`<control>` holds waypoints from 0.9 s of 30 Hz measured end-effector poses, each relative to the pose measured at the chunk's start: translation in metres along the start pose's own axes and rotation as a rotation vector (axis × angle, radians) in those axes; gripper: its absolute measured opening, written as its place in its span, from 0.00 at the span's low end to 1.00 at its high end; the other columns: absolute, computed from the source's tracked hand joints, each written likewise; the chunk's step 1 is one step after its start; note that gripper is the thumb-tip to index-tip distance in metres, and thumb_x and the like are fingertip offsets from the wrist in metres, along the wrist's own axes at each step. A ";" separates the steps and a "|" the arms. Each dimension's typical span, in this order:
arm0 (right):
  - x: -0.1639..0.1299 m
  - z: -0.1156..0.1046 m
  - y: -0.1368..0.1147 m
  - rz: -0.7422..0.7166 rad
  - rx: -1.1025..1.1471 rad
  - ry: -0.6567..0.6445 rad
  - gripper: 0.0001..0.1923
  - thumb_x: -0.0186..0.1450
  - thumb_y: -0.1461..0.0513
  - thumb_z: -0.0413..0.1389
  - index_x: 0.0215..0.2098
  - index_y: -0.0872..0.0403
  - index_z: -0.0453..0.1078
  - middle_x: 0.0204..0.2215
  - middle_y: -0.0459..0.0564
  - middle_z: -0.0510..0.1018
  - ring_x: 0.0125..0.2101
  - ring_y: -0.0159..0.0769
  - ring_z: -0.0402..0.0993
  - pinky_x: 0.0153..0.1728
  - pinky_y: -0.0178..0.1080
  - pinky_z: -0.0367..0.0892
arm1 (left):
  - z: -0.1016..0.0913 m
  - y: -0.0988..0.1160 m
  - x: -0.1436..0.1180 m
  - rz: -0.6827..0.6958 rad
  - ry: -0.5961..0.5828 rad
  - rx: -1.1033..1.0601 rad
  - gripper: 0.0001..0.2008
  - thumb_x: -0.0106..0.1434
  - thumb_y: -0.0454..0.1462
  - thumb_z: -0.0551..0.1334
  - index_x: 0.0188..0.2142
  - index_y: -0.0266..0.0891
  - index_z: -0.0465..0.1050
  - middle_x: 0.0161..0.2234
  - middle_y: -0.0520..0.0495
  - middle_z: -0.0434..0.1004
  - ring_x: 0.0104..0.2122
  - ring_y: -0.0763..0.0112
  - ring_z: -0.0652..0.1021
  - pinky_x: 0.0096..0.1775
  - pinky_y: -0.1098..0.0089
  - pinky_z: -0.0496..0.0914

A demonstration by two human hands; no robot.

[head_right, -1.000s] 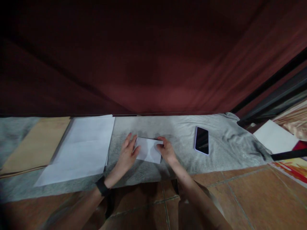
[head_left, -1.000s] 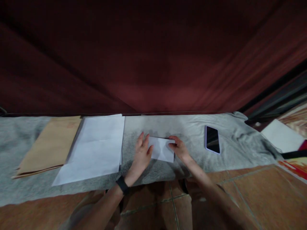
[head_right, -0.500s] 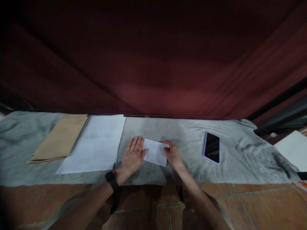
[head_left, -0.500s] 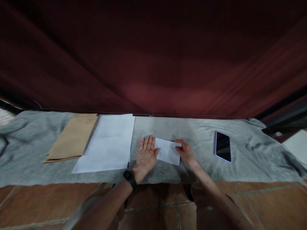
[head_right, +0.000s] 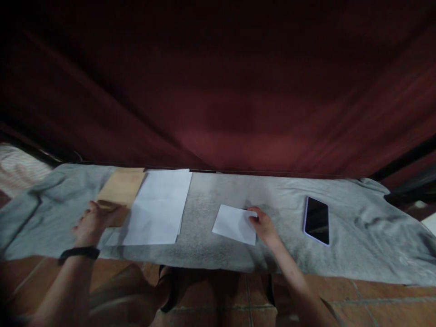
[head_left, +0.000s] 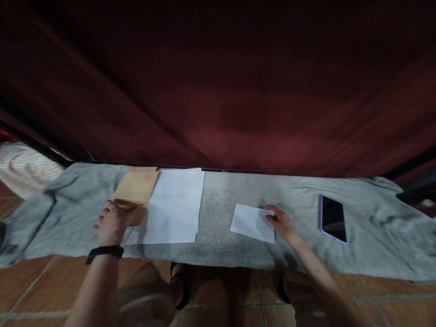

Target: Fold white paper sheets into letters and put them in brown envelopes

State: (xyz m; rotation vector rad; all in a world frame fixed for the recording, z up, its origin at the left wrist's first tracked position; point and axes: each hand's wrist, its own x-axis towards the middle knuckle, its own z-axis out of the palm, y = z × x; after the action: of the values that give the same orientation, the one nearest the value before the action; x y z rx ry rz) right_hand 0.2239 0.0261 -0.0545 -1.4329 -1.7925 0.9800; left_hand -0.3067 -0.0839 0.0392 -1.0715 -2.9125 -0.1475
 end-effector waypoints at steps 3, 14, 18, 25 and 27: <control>-0.001 -0.001 0.004 0.001 -0.035 -0.013 0.20 0.59 0.54 0.53 0.46 0.52 0.75 0.29 0.47 0.79 0.27 0.39 0.71 0.31 0.40 0.66 | -0.012 0.003 -0.015 -0.127 -0.152 -0.072 0.43 0.62 0.61 0.54 0.62 0.27 0.55 0.62 0.18 0.61 0.62 0.32 0.64 0.53 0.41 0.62; -0.002 -0.001 -0.007 -0.019 -0.172 0.073 0.19 0.62 0.52 0.51 0.43 0.51 0.77 0.32 0.51 0.81 0.27 0.41 0.75 0.34 0.43 0.70 | -0.034 -0.013 0.000 -0.219 0.070 -0.330 0.24 0.51 0.52 0.69 0.37 0.37 0.70 0.37 0.36 0.78 0.47 0.39 0.75 0.52 0.34 0.58; -0.004 0.001 -0.008 -0.054 -0.190 0.086 0.19 0.64 0.54 0.50 0.46 0.52 0.76 0.36 0.53 0.80 0.34 0.45 0.78 0.40 0.47 0.72 | -0.068 -0.009 -0.006 -0.260 0.281 -0.402 0.12 0.49 0.42 0.69 0.30 0.41 0.69 0.23 0.49 0.70 0.40 0.46 0.77 0.48 0.41 0.67; -0.008 0.007 -0.047 -0.205 -0.035 0.219 0.17 0.67 0.55 0.54 0.52 0.49 0.74 0.54 0.56 0.74 0.57 0.49 0.69 0.61 0.53 0.61 | -0.077 0.109 -0.067 0.165 0.418 -1.460 0.18 0.54 0.42 0.69 0.43 0.37 0.73 0.44 0.46 0.81 0.44 0.64 0.78 0.53 0.59 0.71; -0.012 0.017 -0.061 -0.124 0.213 0.118 0.18 0.67 0.52 0.56 0.52 0.48 0.74 0.51 0.54 0.77 0.54 0.46 0.71 0.60 0.52 0.63 | -0.053 0.154 -0.103 0.243 -0.061 -1.723 0.19 0.54 0.43 0.71 0.43 0.38 0.75 0.44 0.45 0.82 0.45 0.63 0.80 0.52 0.61 0.72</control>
State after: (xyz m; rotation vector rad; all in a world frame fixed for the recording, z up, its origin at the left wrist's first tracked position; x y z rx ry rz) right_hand 0.1810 0.0038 -0.0114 -1.2088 -1.6184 0.9696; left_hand -0.1285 -0.0386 0.0970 -1.2887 -2.0361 -2.7918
